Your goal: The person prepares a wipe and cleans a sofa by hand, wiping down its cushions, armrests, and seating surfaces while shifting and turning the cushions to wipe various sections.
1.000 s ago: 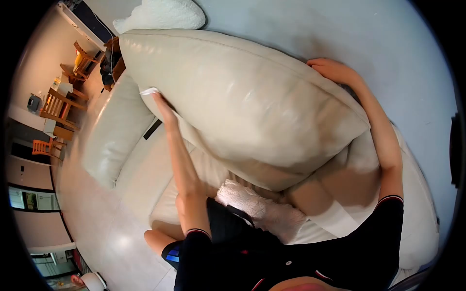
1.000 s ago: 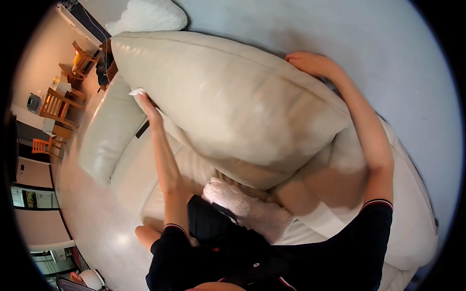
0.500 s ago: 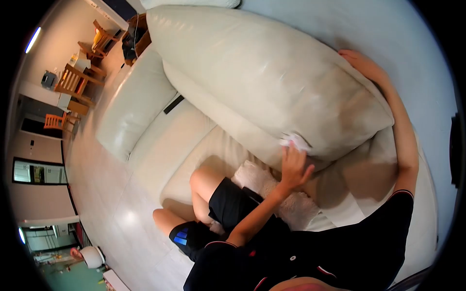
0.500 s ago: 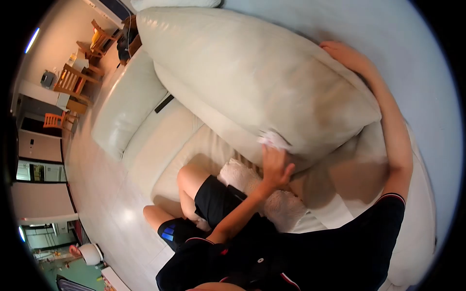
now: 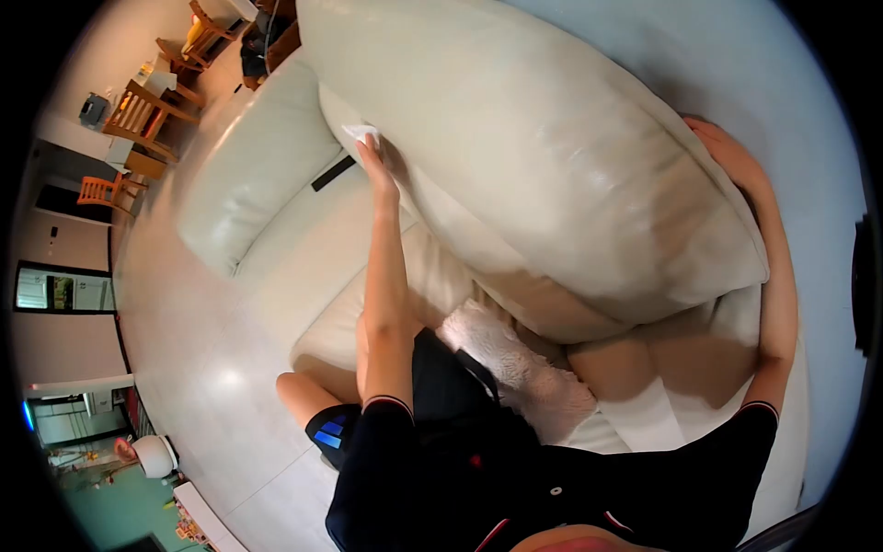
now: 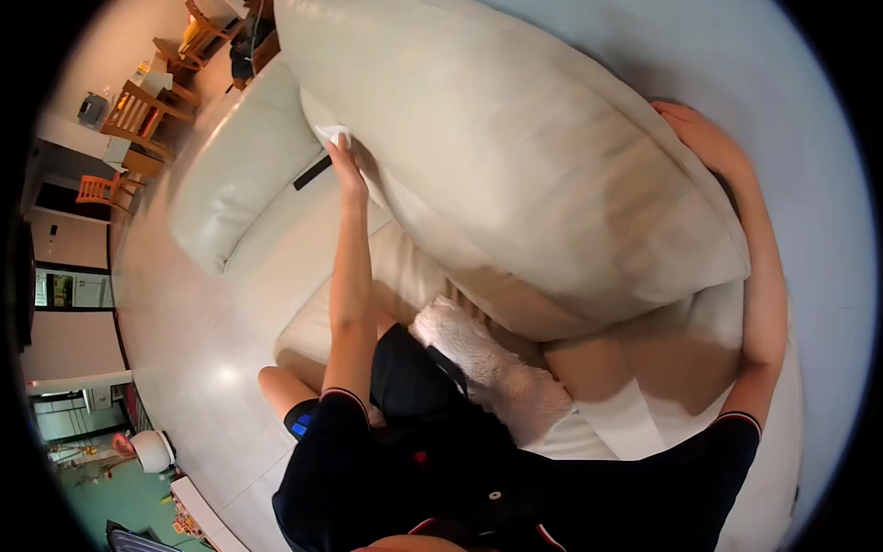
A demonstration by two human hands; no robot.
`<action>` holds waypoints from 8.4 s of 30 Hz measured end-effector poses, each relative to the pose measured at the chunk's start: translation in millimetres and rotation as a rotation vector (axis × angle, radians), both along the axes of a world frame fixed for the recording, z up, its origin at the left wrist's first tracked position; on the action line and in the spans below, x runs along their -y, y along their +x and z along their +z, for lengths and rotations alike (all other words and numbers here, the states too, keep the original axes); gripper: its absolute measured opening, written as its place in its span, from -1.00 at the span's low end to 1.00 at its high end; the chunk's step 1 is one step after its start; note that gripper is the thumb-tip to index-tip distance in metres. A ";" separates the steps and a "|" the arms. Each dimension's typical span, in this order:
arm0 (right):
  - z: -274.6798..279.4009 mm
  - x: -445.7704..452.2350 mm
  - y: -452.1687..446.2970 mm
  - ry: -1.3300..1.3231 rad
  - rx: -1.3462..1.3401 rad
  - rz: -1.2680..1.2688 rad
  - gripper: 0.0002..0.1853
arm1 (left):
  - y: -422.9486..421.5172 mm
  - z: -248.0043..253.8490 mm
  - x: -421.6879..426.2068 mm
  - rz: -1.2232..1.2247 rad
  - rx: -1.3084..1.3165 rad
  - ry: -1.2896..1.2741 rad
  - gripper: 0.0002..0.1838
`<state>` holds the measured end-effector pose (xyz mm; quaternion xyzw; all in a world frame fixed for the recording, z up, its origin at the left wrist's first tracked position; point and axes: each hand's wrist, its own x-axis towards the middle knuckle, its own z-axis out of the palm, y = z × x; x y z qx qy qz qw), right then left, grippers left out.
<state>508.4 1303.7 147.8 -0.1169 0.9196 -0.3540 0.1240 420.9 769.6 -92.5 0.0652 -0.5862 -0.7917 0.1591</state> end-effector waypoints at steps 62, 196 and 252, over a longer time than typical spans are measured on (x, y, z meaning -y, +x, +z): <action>-22.3 141.9 -81.2 0.188 -0.565 -0.317 -0.38 | 227.1 -27.2 -41.4 -0.487 0.093 -0.668 -0.20; -189.8 562.7 -251.0 0.005 -0.094 0.329 -0.84 | 34.9 -149.4 117.6 -0.051 -0.063 -1.558 -0.39; -399.4 459.5 157.5 0.388 -0.439 -0.347 -0.34 | 189.8 -91.9 200.4 -0.563 -0.335 -1.694 -0.47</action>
